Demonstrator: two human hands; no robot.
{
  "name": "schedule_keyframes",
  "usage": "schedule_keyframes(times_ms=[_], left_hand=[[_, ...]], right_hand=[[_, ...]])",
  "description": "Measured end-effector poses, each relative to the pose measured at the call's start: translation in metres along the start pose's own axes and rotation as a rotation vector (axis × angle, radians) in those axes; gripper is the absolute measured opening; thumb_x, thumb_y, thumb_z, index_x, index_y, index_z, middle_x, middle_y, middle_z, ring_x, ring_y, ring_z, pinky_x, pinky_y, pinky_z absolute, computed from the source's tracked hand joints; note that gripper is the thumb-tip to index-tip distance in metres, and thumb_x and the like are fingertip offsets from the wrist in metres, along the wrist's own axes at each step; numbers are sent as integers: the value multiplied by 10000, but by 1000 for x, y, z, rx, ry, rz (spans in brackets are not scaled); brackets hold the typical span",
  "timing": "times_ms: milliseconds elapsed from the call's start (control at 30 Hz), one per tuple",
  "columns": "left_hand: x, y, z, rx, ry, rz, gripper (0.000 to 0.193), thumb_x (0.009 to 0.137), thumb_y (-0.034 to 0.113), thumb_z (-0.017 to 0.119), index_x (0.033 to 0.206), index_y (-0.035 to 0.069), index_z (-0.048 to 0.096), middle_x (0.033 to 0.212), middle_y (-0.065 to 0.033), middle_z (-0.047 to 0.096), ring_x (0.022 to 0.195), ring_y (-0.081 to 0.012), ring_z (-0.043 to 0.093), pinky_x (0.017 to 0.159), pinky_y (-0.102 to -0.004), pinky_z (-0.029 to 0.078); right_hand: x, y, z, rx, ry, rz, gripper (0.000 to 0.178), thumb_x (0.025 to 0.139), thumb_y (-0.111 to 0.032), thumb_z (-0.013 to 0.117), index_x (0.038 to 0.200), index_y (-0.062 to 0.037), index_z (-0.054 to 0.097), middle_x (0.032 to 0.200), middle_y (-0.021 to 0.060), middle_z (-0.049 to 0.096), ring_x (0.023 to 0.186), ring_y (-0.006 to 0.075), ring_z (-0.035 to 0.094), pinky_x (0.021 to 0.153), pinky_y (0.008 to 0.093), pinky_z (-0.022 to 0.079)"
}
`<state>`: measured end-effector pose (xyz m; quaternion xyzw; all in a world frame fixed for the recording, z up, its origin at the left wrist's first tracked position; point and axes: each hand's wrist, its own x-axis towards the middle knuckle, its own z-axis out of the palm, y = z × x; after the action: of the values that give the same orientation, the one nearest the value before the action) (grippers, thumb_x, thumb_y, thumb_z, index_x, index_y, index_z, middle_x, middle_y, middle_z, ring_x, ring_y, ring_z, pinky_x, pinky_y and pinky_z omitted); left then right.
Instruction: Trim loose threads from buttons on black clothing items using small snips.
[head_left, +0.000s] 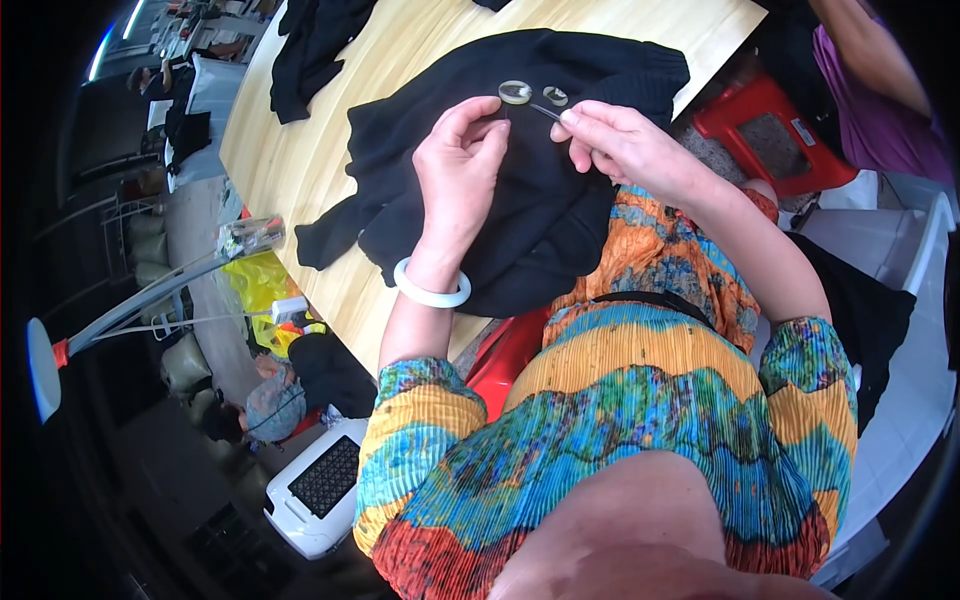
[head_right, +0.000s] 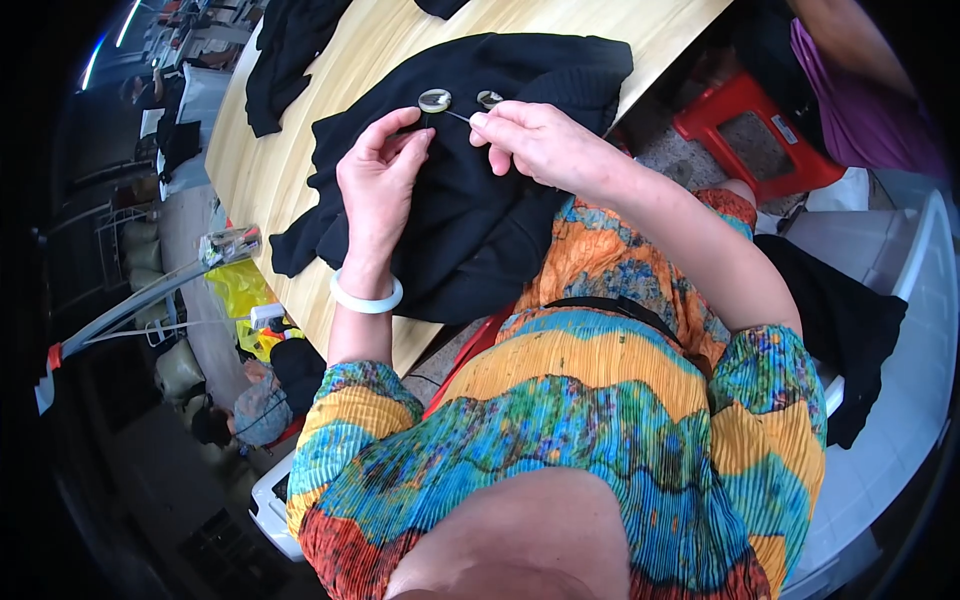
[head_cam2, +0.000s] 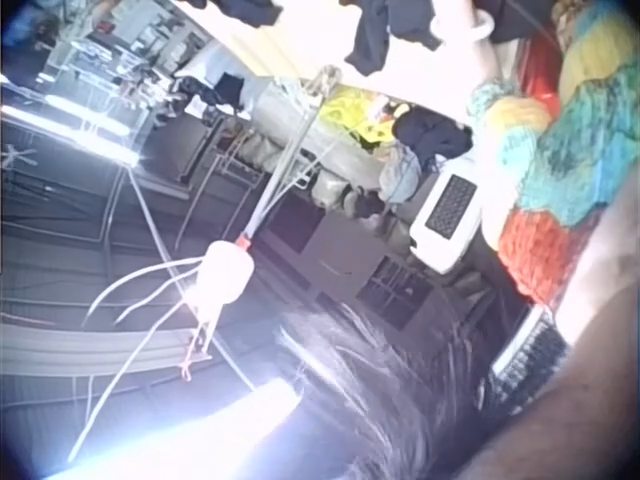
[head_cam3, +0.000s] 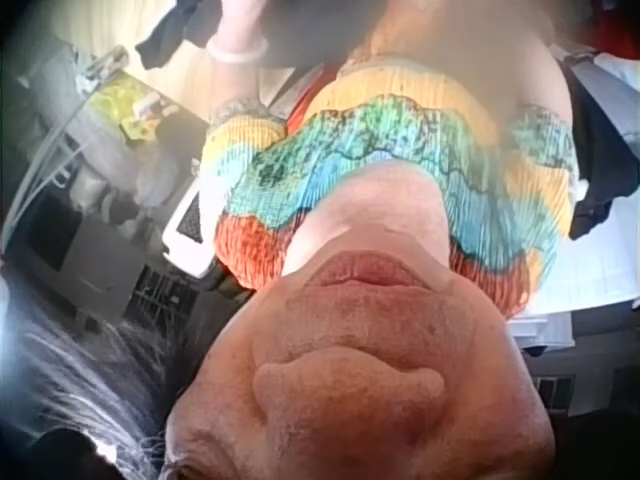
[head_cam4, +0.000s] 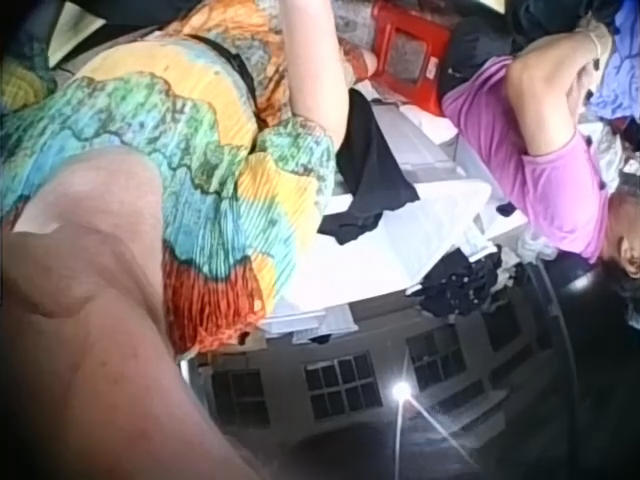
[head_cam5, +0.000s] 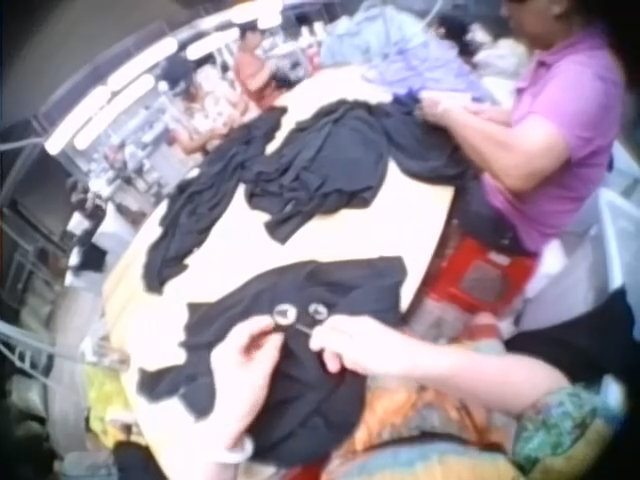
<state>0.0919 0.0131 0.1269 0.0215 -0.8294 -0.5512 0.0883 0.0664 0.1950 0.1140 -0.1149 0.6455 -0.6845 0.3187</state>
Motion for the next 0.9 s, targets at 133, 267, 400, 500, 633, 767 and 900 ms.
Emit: schedule_keyframes(times_ms=[133,267,400,500,633,767,900], left_hand=[[2,0,2,311,35,181,188,700,-13,648,880,-21,595,855,-78,598,628,-106,584,559,-210,475],[5,-5,2,426,85,276,195,684,0,666,865,-14,596,835,-91,592,580,-122,567,544,-228,472],[7,-7,6,487,104,356,173,679,15,672,830,-7,591,815,-98,585,593,-168,579,549,-254,479],[8,-13,4,547,150,450,142,688,13,659,809,3,587,808,-100,580,635,-213,584,571,-282,481],[8,-15,5,609,198,572,110,703,7,637,797,11,580,808,-98,576,697,-256,579,600,-314,476],[10,-18,5,621,206,610,100,710,4,628,793,9,572,805,-98,572,684,-255,577,591,-316,474],[10,-17,4,633,210,592,104,717,-7,614,803,14,560,787,-106,557,671,-257,569,581,-313,469]], right_hand=[[3,4,-2,26,2,3,277,916,-285,390,930,-53,542,630,-29,474,440,-2,308,390,139,254],[5,5,0,12,-6,-21,278,913,-290,397,934,-54,543,629,-29,477,440,-4,309,389,139,255],[4,3,-1,20,-6,-15,278,914,-286,396,936,-53,544,627,-31,476,441,-4,311,390,139,255],[5,3,2,17,-15,-22,277,914,-283,396,937,-50,544,626,-32,476,440,-5,311,390,140,254],[6,1,4,13,-24,-41,279,914,-281,397,939,-43,540,626,-33,475,443,-7,312,386,142,250],[9,0,5,-8,-26,-32,280,913,-279,393,941,-39,535,628,-33,473,449,-6,320,382,143,249],[11,-2,8,-35,-24,-14,281,912,-281,391,940,-39,531,631,-33,471,450,-5,323,384,144,253]])
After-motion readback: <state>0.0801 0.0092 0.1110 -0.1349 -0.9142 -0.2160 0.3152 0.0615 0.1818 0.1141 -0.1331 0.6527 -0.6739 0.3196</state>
